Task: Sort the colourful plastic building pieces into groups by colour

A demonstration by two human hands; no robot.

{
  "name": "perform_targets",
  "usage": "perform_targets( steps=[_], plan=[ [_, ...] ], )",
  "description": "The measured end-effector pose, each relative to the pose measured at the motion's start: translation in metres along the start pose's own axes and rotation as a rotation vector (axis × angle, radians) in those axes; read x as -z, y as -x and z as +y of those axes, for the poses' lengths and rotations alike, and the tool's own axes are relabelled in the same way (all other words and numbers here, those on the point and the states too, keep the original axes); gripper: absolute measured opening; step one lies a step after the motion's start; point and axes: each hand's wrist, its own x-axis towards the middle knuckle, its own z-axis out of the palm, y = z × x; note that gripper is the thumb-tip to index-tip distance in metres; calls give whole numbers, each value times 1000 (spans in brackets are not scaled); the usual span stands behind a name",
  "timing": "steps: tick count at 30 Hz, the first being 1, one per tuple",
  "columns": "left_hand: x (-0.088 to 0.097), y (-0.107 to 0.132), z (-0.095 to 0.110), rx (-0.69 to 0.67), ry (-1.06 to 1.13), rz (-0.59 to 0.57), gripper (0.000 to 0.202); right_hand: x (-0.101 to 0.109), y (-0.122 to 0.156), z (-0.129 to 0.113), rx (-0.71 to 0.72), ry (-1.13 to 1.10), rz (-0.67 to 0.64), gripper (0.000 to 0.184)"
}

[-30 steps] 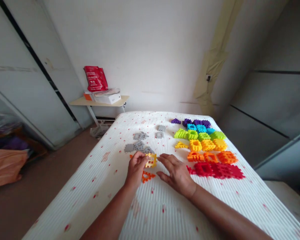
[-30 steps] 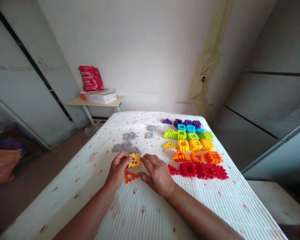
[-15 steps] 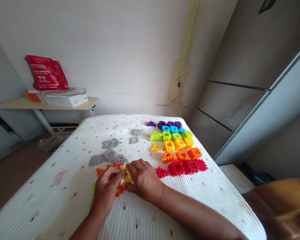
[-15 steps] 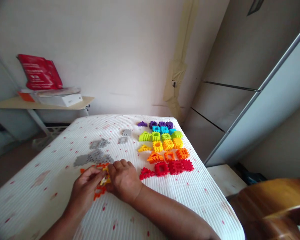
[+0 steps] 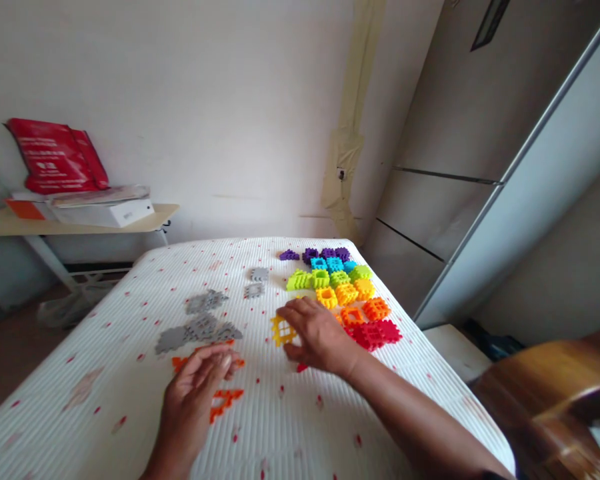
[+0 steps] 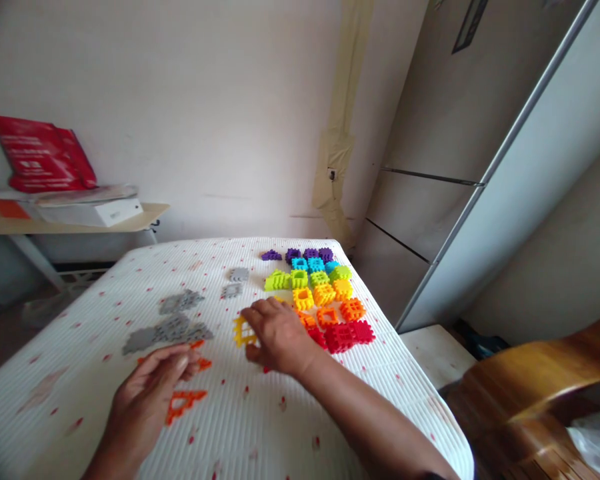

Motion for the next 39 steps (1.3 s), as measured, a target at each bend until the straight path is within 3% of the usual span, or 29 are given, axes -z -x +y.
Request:
perform_targets(
  steps=[6,10,18,31,39],
  plan=[
    [5,-6,-6,-44,-11,22,26,45,16,114,-193,241,-157,47],
    [5,-5,-4,-30,-36,14,28,46,20,149,-310,362,-313,49],
    [19,-13,-3,-72,-111,132,32,28,14,161,-316,407,-416,51],
    [12,-10,4,-66,-126,158,32,22,13,166,-337,397,-454,51],
    [19,-13,3,-95,-114,162,27,25,14,161,-335,366,-435,50]
  ],
)
